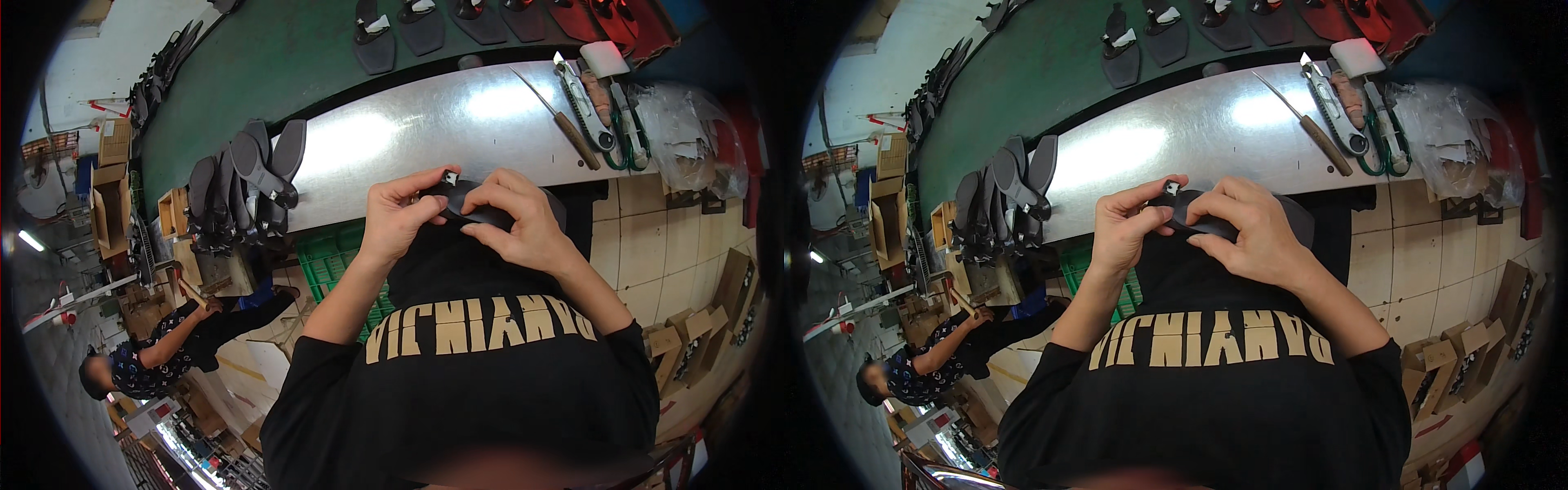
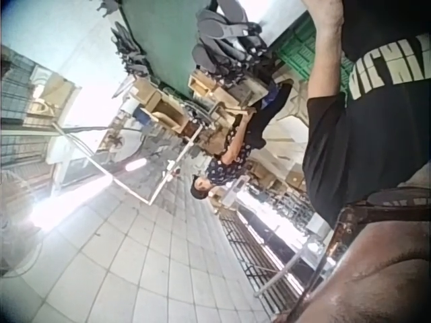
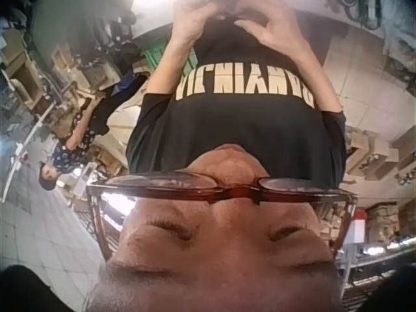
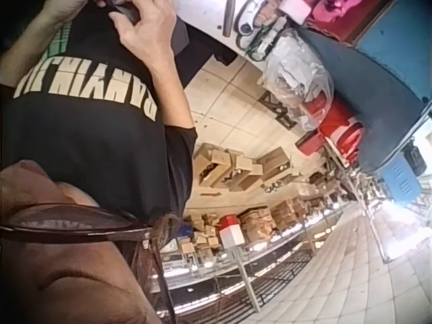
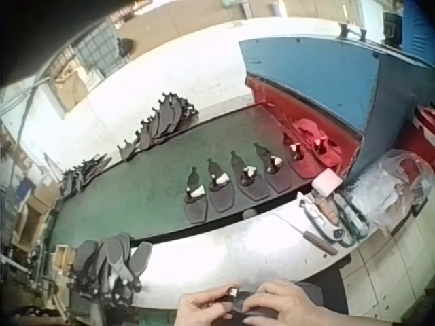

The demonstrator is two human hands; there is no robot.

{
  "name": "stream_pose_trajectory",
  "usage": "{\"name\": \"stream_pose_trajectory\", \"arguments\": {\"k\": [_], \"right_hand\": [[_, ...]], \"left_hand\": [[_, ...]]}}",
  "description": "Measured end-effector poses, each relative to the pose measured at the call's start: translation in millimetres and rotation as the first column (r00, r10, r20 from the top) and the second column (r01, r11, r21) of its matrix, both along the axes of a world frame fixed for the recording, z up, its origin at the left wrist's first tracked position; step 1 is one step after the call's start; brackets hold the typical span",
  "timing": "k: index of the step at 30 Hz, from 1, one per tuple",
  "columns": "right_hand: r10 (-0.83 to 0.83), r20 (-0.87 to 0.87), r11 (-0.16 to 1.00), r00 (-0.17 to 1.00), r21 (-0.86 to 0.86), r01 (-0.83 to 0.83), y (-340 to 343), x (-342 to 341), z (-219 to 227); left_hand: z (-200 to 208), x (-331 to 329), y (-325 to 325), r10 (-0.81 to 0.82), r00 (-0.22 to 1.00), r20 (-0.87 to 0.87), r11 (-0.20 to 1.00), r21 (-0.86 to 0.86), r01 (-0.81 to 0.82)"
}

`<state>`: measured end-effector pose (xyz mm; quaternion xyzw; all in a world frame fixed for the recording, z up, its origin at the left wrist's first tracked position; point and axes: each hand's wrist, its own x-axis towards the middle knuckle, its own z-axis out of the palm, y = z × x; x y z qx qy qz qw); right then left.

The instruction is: Applying adhesive and attaching components to shoe soles on a manufacturing line.

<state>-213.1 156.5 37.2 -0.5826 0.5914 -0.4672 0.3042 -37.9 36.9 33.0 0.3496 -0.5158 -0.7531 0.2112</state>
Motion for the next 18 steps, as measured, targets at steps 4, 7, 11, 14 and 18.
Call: {"name": "stream_pose_trajectory", "arguments": {"k": [4, 7, 11, 14, 18], "right_hand": [[-0.069, -0.060, 0.996, 0.996, -0.062, 0.065, 0, 6, -6], [-0.142, -0.122, 0.978, 0.982, -0.170, 0.120, 2, 10, -9], [-0.137, -0.226, 0.960, 0.964, -0.271, 0.073, 3, 6, -4], [-0.145, -0.195, 0.953, 0.970, -0.291, 0.083, 2, 6, 2], [-0.245, -0.163, 0.953, 0.956, -0.224, 0.205, 5, 5, -8]], "left_hand": [[2, 0, 1, 0.023, 1.000, 0.005, 1.000, 0.002, -0.023], [6, 3, -3, 0.039, 0.999, 0.017, 0.988, 0.146, -0.041], [15, 2, -8, 0.007, 0.992, -0.126, 0.913, 0.405, 0.045], [11, 4, -7, -0.018, 0.995, -0.093, 0.915, 0.399, 0.054], [9, 1, -6, -0.146, 0.989, 0.035, 0.941, 0.312, 0.128]]}}
